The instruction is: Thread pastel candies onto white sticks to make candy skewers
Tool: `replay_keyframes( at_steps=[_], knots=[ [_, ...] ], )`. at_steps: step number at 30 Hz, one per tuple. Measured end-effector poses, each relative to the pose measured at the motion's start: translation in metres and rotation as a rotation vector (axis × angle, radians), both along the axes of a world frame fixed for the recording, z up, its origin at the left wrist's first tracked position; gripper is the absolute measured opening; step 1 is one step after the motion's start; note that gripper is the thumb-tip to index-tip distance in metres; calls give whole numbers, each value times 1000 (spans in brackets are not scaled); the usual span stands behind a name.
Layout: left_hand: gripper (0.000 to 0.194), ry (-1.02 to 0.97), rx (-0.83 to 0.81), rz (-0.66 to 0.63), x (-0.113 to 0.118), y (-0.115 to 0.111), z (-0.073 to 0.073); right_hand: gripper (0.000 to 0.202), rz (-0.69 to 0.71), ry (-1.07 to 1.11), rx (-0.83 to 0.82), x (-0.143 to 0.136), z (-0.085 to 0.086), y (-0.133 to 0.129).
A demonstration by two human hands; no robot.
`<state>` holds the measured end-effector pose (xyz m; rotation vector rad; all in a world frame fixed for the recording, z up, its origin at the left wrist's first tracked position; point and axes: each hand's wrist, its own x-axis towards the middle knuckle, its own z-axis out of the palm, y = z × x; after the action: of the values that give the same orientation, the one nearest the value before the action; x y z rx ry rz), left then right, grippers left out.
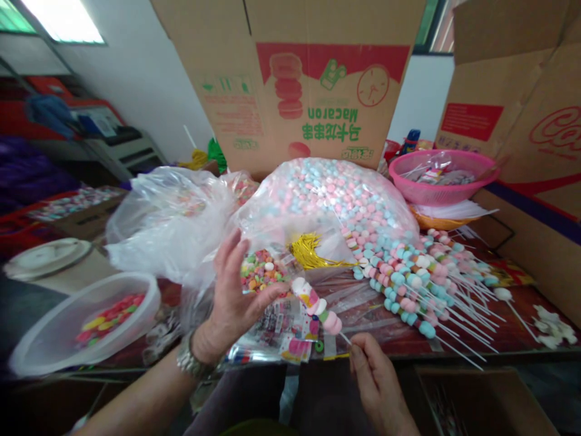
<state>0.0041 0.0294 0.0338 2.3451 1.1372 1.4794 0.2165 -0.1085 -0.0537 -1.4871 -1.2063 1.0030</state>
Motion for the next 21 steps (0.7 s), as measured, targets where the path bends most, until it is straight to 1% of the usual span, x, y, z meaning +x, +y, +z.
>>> replay_keyframes(
  at_steps=[1, 2, 3, 5, 6, 7, 8, 9, 11, 13, 15, 17, 18, 20, 21],
  knots=[
    [79, -247, -124, 11, 2, -5, -4, 35, 5, 80, -18, -8, -4, 0],
    [79, -469, -291, -43, 5, -9, -7, 36, 26, 136, -31, -15, -6, 1],
    [74, -647, -492, -136, 8, -13, -7, 37, 53, 171, -38, -22, -6, 1],
    [61, -903, -868, -336, 15, -17, -3, 37, 92, 211, -38, -33, -2, 1],
    [56, -991, -1004, -415, 19, -17, 1, 37, 101, 229, -39, -38, 1, 0],
    [51, -1063, -1090, -473, 21, -17, 6, 37, 115, 259, -50, -43, 4, 0],
    [46, -1120, -1129, -513, 24, -16, 10, 37, 139, 305, -72, -48, 6, -1],
    [41, -1157, -1134, -541, 25, -15, 13, 37, 165, 371, -101, -53, 8, -2],
    [34, -1187, -1101, -578, 28, -14, 15, 39, 236, 551, -167, -64, 10, -4],
    [32, -1203, -1078, -592, 29, -16, 13, 39, 308, 742, -214, -77, 10, -6],
    [33, -1214, -1097, -594, 29, -19, 8, 38, 358, 896, -238, -89, 9, -7],
    [34, -1225, -1126, -594, 28, -22, 2, 38, 359, 995, -251, -98, 9, -5],
    [35, -1230, -1137, -591, 27, -24, 0, 38, 336, 1024, -250, -100, 9, -4],
    [38, -1244, -1163, -573, 27, -28, -5, 38, 264, 1031, -233, -103, 10, -2],
    [40, -1251, -1183, -558, 28, -30, -8, 38, 224, 999, -220, -103, 11, 0]
  ],
)
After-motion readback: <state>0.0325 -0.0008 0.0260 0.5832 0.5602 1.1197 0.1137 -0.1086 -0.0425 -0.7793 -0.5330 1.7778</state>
